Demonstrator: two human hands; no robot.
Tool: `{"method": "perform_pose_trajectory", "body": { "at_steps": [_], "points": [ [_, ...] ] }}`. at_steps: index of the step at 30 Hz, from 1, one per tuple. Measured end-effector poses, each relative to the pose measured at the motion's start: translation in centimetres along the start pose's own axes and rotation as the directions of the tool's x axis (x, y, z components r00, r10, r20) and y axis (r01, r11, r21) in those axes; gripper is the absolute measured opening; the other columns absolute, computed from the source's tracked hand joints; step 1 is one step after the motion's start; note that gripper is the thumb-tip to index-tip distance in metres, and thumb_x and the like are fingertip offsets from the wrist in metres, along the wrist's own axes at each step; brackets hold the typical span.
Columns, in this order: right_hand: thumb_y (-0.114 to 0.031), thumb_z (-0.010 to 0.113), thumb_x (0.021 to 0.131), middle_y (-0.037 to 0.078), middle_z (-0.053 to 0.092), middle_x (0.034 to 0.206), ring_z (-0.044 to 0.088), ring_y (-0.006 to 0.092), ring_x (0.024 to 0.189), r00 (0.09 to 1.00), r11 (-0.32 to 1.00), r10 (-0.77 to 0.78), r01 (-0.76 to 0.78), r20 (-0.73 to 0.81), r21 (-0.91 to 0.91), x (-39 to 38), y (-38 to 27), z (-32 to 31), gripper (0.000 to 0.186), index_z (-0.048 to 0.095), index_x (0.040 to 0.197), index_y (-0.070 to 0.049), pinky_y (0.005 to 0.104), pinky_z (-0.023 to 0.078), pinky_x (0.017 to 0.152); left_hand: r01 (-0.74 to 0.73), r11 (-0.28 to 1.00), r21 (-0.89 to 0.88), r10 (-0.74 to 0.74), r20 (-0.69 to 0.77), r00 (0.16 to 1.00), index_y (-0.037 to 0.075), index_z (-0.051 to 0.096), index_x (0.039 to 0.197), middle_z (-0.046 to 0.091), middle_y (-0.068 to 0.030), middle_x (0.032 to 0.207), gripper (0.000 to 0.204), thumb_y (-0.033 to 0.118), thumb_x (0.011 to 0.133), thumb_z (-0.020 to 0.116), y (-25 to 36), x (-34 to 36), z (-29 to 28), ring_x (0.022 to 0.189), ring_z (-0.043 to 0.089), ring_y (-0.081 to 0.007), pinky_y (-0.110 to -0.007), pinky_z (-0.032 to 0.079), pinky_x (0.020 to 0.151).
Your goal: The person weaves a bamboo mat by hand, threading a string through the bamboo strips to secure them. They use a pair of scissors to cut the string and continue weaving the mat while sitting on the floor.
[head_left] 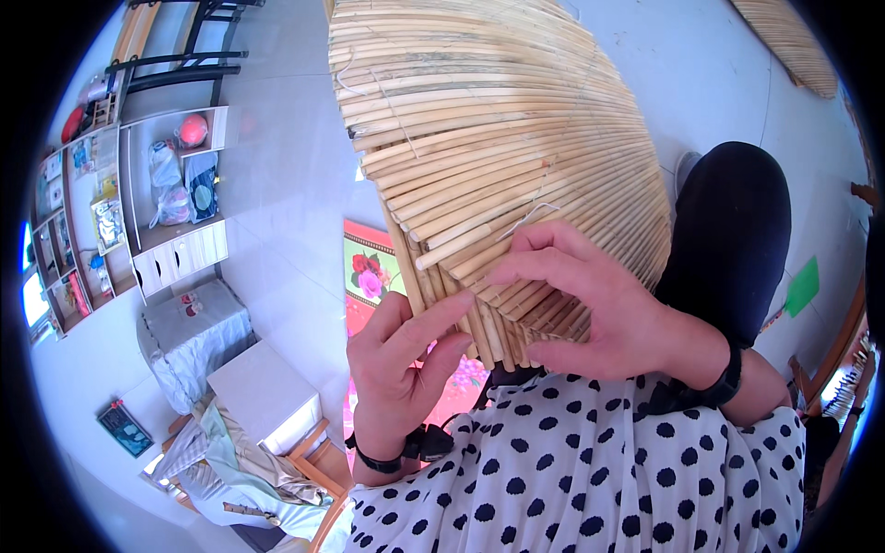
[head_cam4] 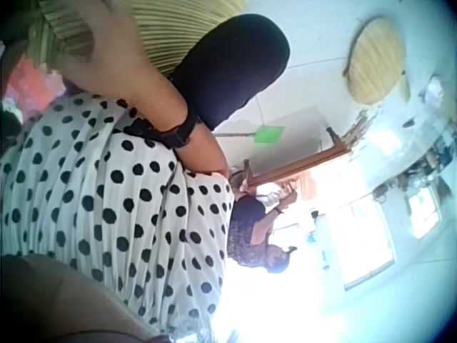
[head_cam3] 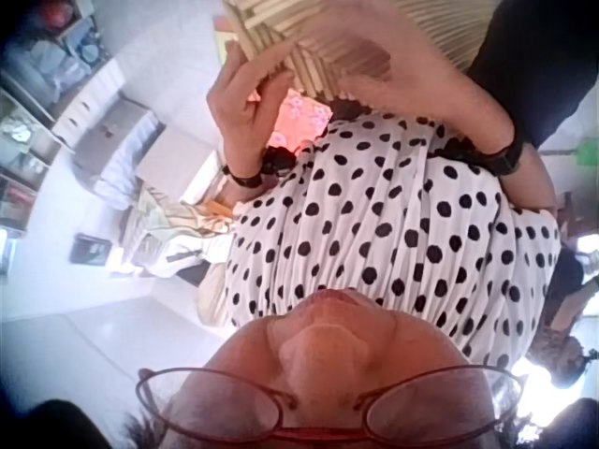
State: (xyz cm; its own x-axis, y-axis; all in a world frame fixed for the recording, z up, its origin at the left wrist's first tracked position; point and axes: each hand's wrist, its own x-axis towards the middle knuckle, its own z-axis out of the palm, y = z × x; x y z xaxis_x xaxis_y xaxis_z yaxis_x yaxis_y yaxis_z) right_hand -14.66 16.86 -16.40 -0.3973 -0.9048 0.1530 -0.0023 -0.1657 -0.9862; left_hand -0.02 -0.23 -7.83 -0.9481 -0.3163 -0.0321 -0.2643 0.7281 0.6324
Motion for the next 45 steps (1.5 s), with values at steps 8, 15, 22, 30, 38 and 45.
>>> {"method": "perform_pose_trajectory", "body": {
  "at_steps": [8, 15, 22, 30, 38, 45],
  "points": [
    [-0.007, 0.073, 0.072, 0.012, 0.045, 0.117, 0.049, 0.0283, 0.112, 0.999, 1.000, -0.008, 0.009, 0.039, -0.023, 0.0, -0.2, -0.1, 0.058, 0.059, 0.128, -0.008, 0.0354, 0.045, 0.096, -0.007, 1.000, -0.013, 0.007, -0.011, 1.000, 0.010, 0.073, 0.112, 0.053, -0.0027, 0.073, 0.042, 0.004, 0.071, 0.080, 0.4, 0.1, 0.0, 0.057, 0.047, -0.0115, -0.025, 0.038, 0.049],
    [-0.007, 0.074, 0.071, 0.013, 0.045, 0.118, 0.049, 0.0285, 0.113, 0.999, 0.999, -0.017, 0.019, 0.047, -0.048, 0.2, -0.6, -0.4, 0.058, 0.059, 0.127, -0.008, 0.0350, 0.045, 0.096, 0.047, 0.876, -0.480, -0.092, -0.071, 0.993, 0.002, 0.037, 0.146, 0.058, -0.0089, 0.094, 0.074, -0.009, 0.079, 0.066, -1.7, -2.4, -0.5, 0.077, 0.060, -0.0158, -0.029, 0.050, 0.073],
    [-0.007, 0.074, 0.072, 0.014, 0.044, 0.126, 0.048, 0.0294, 0.118, 0.992, 0.994, 0.099, -0.095, 0.074, -0.061, 0.1, -1.5, -0.6, 0.063, 0.054, 0.131, -0.007, 0.0357, 0.042, 0.101, 0.207, 0.716, -0.666, -0.372, -0.115, 0.921, 0.000, 0.035, 0.141, 0.061, -0.0110, 0.097, 0.054, -0.011, 0.089, 0.044, -2.2, -3.8, -1.5, 0.084, 0.066, -0.0211, -0.034, 0.054, 0.081],
    [-0.009, 0.072, 0.078, 0.010, 0.043, 0.132, 0.049, 0.0195, 0.113, 0.984, 0.983, 0.175, -0.171, 0.045, -0.071, -0.5, -2.3, -0.2, 0.058, 0.053, 0.132, -0.009, 0.0321, 0.044, 0.093, 0.162, 0.744, -0.648, -0.319, -0.131, 0.939, -0.006, 0.063, 0.111, 0.069, -0.0121, 0.092, 0.021, -0.006, 0.095, 0.048, -4.8, -5.5, -1.3, 0.082, 0.072, -0.0201, -0.027, 0.054, 0.071],
    [0.000, 0.067, 0.080, 0.003, 0.047, 0.129, 0.047, 0.0130, 0.110, 0.957, 0.953, 0.269, -0.281, -0.106, -0.111, -1.1, -3.1, 0.8, 0.055, 0.053, 0.132, -0.007, 0.0270, 0.044, 0.087, 0.144, 0.925, -0.351, -0.193, -0.109, 0.975, -0.006, 0.063, 0.103, 0.067, -0.0092, 0.085, 0.015, -0.004, 0.095, 0.051, -5.2, -5.1, -1.5, 0.073, 0.071, -0.0185, -0.026, 0.053, 0.067],
    [-0.010, 0.074, 0.076, 0.007, 0.047, 0.133, 0.049, 0.0179, 0.113, 0.957, 0.937, 0.212, -0.256, -0.200, -0.236, -1.6, -4.5, 1.6, 0.068, 0.046, 0.139, -0.007, 0.0310, 0.046, 0.087, 0.133, 0.627, -0.768, -0.335, -0.111, 0.936, -0.003, 0.056, 0.107, 0.061, -0.0069, 0.081, 0.013, 0.004, 0.100, 0.047, -5.9, -4.2, 0.8, 0.067, 0.067, -0.0175, -0.027, 0.054, 0.065]
  ]
}}
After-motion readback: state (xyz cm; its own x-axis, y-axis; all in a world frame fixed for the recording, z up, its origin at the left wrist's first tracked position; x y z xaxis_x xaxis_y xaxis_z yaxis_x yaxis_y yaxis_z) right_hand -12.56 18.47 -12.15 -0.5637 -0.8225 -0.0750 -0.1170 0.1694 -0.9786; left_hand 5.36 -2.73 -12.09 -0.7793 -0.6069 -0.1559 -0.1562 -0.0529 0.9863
